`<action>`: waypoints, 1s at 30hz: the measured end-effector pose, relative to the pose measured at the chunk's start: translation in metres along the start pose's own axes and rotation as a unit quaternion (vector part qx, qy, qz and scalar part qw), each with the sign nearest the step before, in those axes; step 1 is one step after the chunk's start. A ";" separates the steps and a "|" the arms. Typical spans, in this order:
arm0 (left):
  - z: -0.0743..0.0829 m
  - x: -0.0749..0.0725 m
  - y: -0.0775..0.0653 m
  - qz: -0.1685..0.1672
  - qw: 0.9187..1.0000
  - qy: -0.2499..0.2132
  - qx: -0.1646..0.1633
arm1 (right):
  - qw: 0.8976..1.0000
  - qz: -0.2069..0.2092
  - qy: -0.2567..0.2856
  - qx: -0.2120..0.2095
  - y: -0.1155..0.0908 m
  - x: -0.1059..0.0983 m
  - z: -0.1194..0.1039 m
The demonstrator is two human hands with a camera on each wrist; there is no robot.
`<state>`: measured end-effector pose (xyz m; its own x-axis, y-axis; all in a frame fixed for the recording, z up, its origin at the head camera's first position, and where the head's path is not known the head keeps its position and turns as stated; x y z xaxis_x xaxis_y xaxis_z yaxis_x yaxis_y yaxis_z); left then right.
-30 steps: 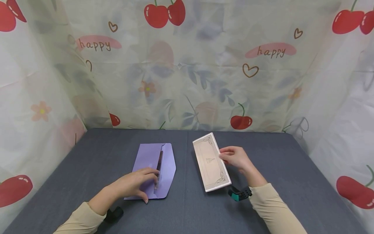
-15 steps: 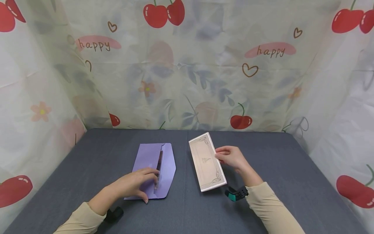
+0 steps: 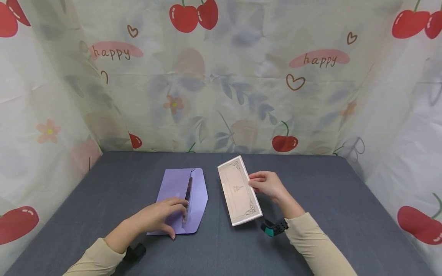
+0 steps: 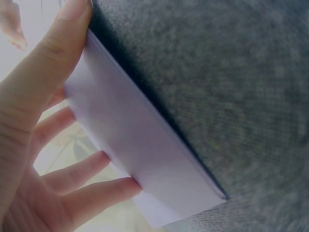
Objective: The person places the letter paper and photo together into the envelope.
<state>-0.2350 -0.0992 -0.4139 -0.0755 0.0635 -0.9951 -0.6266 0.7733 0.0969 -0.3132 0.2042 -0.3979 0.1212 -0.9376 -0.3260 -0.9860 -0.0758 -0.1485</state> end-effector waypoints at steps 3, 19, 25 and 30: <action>0.000 0.000 0.000 -0.001 1.000 0.001 -0.001 | 1.000 -0.003 0.004 -0.005 0.000 0.003 -0.002; -0.001 0.001 0.000 0.001 1.000 0.002 0.000 | 1.000 -0.007 0.025 0.002 0.002 0.017 -0.003; -0.001 0.001 0.000 0.003 1.000 -0.001 0.000 | 1.000 -0.009 0.027 0.007 0.002 0.023 -0.004; -0.001 0.001 0.000 0.000 1.000 -0.002 -0.003 | 0.999 -0.009 0.030 0.006 0.003 0.028 -0.004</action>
Point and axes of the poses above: each hand's wrist, its own y-axis towards the middle knuckle, its own x-axis out of the palm, z = x × y, the point moved 6 cm from there along y, towards the middle knuckle, and after that the axes turned 11 degrees about y, right-handed, at the moved point
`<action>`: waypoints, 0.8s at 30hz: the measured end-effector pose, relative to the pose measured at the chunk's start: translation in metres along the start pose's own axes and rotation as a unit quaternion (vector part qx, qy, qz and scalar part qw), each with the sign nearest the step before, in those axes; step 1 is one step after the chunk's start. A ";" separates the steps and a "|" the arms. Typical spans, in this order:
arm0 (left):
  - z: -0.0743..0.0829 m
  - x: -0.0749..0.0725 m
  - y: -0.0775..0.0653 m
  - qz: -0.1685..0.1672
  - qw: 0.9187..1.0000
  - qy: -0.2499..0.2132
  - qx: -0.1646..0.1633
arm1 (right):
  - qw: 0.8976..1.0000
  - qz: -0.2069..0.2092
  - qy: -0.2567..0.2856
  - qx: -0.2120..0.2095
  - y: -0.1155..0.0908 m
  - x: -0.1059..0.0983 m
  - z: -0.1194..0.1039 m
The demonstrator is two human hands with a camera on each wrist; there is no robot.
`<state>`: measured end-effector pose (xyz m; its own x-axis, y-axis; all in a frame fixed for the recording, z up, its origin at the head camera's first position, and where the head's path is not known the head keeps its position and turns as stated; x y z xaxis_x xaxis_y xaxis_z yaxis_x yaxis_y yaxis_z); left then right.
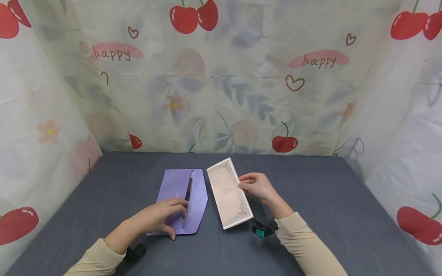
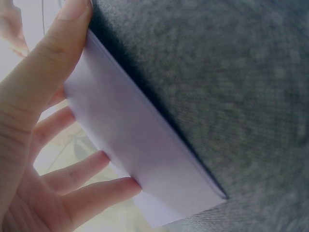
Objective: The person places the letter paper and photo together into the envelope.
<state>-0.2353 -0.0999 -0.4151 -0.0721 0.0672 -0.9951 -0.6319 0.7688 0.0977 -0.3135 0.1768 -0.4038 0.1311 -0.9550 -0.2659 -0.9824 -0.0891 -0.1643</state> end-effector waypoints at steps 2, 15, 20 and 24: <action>0.000 0.001 0.000 0.000 1.000 0.000 -0.001 | 1.000 -0.001 0.003 -0.002 0.001 0.002 0.000; -0.002 0.003 0.001 -0.017 1.000 -0.004 -0.013 | 1.000 -0.006 0.009 0.001 0.005 0.013 0.005; -0.002 0.004 0.001 -0.008 1.000 0.002 -0.006 | 1.000 -0.011 0.013 0.004 0.006 0.017 0.007; -0.002 0.004 0.001 -0.005 1.000 0.006 -0.003 | 1.000 -0.008 0.019 0.009 0.007 0.021 0.009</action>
Point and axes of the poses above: each hand's wrist, its own y-axis towards the middle knuckle, its own x-axis out of the palm, z = x × y, the point moved 6 cm from there along y, towards the middle knuckle, and after that the axes turned 11 degrees about y, right-handed, at the moved point
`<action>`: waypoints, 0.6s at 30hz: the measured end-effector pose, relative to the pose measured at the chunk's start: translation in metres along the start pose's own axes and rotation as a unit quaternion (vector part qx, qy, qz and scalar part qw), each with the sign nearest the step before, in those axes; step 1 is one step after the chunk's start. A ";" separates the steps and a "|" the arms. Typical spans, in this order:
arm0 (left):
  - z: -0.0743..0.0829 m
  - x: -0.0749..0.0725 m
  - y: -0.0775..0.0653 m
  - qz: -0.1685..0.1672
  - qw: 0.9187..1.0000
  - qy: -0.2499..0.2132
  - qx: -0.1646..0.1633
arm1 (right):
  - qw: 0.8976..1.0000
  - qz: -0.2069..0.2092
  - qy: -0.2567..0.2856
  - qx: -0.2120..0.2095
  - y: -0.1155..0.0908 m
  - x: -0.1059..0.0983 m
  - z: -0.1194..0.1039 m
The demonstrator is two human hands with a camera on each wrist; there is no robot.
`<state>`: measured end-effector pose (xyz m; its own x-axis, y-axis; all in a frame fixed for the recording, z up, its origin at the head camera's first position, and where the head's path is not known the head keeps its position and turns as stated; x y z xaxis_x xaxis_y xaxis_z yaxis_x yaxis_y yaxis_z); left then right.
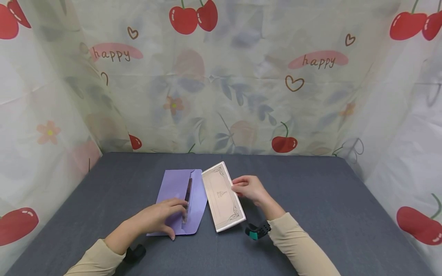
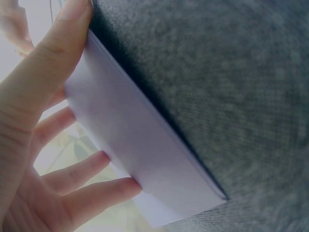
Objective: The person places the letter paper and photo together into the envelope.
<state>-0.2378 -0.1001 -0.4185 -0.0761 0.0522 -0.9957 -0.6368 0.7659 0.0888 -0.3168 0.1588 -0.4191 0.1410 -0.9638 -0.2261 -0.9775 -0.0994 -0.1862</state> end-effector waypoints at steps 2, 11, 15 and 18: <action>0.000 0.000 0.000 -0.001 1.000 0.001 -0.001 | 1.000 -0.003 0.002 0.001 0.001 0.002 0.001; 0.000 0.000 0.000 -0.009 1.000 -0.004 -0.009 | 1.000 -0.001 0.012 0.015 0.005 0.008 0.006; 0.000 0.000 0.000 -0.012 1.000 -0.009 -0.011 | 1.000 0.002 0.010 0.017 0.005 0.010 0.007; 0.000 0.000 0.000 -0.018 1.000 -0.011 -0.016 | 1.000 0.007 0.010 0.022 0.006 0.011 0.007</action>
Point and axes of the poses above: each hand's wrist, its own y-axis towards the middle knuckle, its own x-axis out of the palm, z = x × y, the point moved 6 cm from there along y, towards the middle knuckle, and after that the axes turned 11 degrees about y, right-handed, at the moved point
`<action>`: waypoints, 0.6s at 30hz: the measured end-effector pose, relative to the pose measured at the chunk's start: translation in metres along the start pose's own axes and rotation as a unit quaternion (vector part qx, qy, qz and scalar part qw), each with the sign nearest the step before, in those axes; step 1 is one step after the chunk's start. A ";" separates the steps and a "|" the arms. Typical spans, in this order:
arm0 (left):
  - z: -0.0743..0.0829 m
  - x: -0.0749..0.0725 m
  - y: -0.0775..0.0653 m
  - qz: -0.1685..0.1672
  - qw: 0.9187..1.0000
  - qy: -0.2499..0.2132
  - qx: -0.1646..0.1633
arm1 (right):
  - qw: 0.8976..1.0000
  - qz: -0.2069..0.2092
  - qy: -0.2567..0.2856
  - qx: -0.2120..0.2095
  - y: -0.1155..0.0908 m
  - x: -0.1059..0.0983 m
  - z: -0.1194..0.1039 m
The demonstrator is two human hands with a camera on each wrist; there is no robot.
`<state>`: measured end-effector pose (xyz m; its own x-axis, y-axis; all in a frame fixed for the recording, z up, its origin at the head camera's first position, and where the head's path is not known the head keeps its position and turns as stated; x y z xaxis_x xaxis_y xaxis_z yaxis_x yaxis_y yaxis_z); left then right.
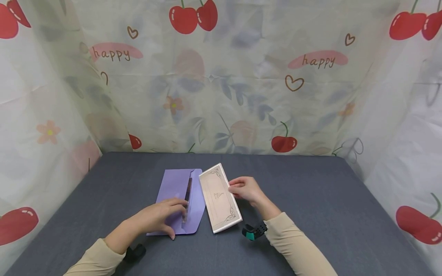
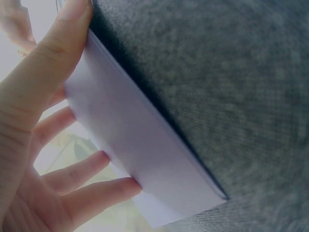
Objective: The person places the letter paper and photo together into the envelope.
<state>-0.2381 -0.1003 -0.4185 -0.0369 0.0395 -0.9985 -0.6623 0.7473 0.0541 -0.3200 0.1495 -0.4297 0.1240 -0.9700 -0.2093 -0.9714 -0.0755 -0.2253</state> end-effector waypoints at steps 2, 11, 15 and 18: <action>0.000 0.000 0.000 -0.001 1.000 0.003 -0.001 | 1.000 -0.003 -0.001 -0.001 0.000 0.001 0.000; -0.001 0.001 0.001 -0.005 1.000 0.003 -0.003 | 1.000 -0.010 0.002 -0.007 0.000 0.006 0.000; 0.000 0.001 0.001 -0.008 1.000 0.003 -0.006 | 1.000 -0.013 0.009 -0.008 0.001 0.009 0.000; 0.001 0.001 0.001 -0.007 1.000 0.005 -0.006 | 1.000 -0.014 0.012 -0.006 0.002 0.011 0.001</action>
<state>-0.2386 -0.0989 -0.4192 -0.0355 0.0219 -0.9991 -0.6719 0.7396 0.0400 -0.3207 0.1393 -0.4336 0.1464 -0.9726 -0.1808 -0.9700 -0.1053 -0.2192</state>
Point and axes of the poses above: each hand's wrist, its own y-axis towards the middle knuckle, its own x-axis out of the palm, z = x × y, the point moved 6 cm from there along y, towards the middle knuckle, and after that the axes turned 11 degrees about y, right-handed, at the moved point
